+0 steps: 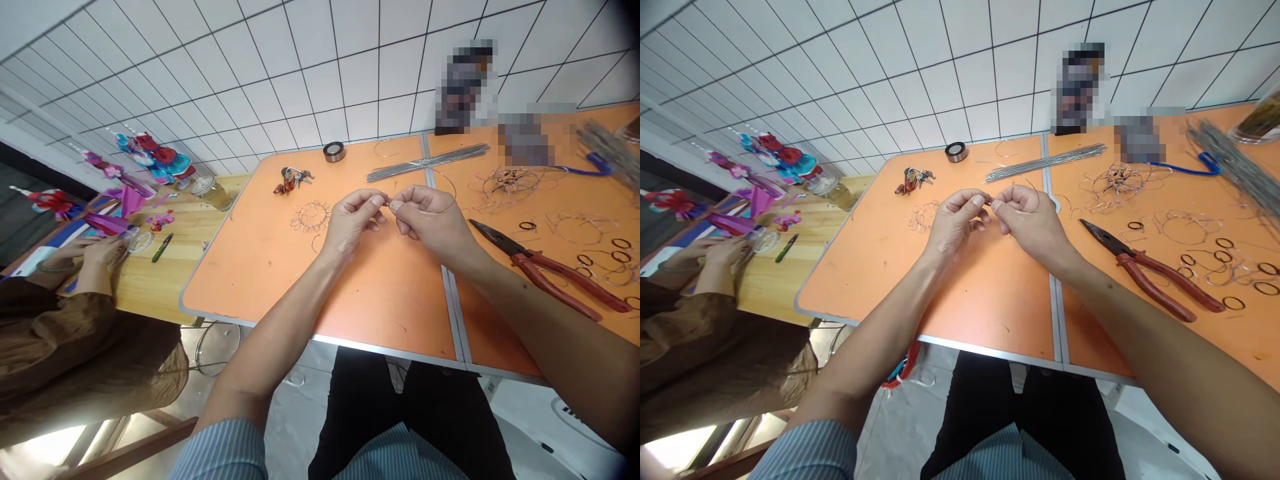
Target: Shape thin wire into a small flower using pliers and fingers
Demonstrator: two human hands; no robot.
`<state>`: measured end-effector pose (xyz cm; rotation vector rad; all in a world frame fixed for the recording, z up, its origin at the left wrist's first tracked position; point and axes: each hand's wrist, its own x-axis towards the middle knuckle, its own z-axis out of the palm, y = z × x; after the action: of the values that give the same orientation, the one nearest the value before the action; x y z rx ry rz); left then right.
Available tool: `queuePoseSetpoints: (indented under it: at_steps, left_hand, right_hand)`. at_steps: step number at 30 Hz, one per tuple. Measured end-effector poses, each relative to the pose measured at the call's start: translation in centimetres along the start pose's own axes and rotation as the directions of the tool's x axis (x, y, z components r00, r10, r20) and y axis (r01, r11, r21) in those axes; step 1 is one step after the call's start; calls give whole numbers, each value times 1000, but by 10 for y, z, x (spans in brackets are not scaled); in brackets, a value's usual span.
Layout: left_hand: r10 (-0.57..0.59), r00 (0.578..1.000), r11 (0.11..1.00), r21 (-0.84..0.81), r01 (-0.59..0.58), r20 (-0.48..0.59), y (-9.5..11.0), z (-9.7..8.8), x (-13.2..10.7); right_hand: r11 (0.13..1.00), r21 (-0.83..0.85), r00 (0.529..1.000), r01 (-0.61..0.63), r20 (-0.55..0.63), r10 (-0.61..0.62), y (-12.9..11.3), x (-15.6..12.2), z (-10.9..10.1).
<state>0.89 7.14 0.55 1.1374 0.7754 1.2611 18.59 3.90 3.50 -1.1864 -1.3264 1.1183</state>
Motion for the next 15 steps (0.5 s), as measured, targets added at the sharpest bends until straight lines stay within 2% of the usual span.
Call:
queuePoseSetpoints:
  at_steps: [8, 15]
  left_hand:
    - [-7, 992, 1000, 7, 7, -123, 16, 1, -1]
    - [50, 980, 998, 50, -41, -194, 28, -4, 0]
  right_hand:
    - [992, 115, 992, -60, 116, 46, 7, 8, -7]
    - [995, 103, 1000, 9, 16, -10, 5, 13, -14]
